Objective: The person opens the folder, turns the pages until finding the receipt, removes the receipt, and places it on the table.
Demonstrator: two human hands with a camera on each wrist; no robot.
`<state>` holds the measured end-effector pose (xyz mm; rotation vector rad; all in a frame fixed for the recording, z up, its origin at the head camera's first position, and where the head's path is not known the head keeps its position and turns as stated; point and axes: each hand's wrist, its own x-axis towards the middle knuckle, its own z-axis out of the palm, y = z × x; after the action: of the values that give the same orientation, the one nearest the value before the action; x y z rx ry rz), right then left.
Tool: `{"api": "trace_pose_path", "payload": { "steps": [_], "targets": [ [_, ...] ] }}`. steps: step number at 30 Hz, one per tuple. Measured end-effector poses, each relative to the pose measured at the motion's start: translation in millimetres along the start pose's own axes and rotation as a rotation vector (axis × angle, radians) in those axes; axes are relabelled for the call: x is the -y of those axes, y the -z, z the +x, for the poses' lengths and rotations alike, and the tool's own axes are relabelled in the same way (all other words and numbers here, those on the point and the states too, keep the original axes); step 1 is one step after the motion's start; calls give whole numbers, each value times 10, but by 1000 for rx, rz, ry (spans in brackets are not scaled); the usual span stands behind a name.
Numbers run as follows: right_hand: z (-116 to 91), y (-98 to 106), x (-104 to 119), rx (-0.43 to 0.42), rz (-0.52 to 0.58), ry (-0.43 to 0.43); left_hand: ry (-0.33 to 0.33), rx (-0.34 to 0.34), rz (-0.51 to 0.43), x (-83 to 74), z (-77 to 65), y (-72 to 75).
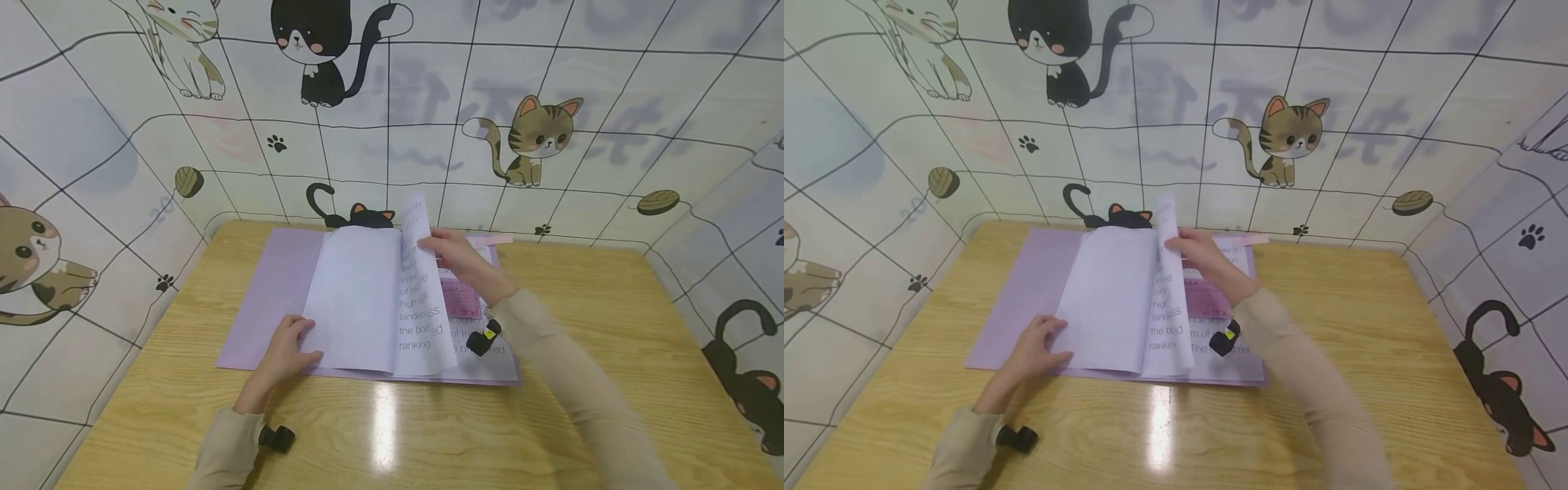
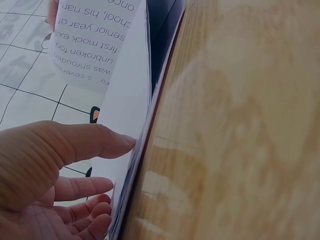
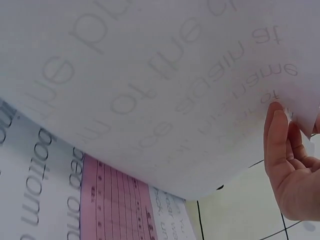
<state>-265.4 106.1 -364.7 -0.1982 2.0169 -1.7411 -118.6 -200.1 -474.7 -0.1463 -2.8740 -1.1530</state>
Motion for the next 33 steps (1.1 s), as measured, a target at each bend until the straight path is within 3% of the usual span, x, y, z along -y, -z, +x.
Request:
{"api": "trace_pose_path", "payload": {
  "steps": [10, 25, 33],
  "targets": [
    [94, -141, 39, -40, 78, -40, -9, -5, -18, 34, -12, -5],
    [215, -279, 37, -9, 231, -7, -58, -28, -18, 89, -13, -6],
    [267, -370, 26, 25, 257, 11, -31, -1, 8, 22, -4, 4]
  ]
}}
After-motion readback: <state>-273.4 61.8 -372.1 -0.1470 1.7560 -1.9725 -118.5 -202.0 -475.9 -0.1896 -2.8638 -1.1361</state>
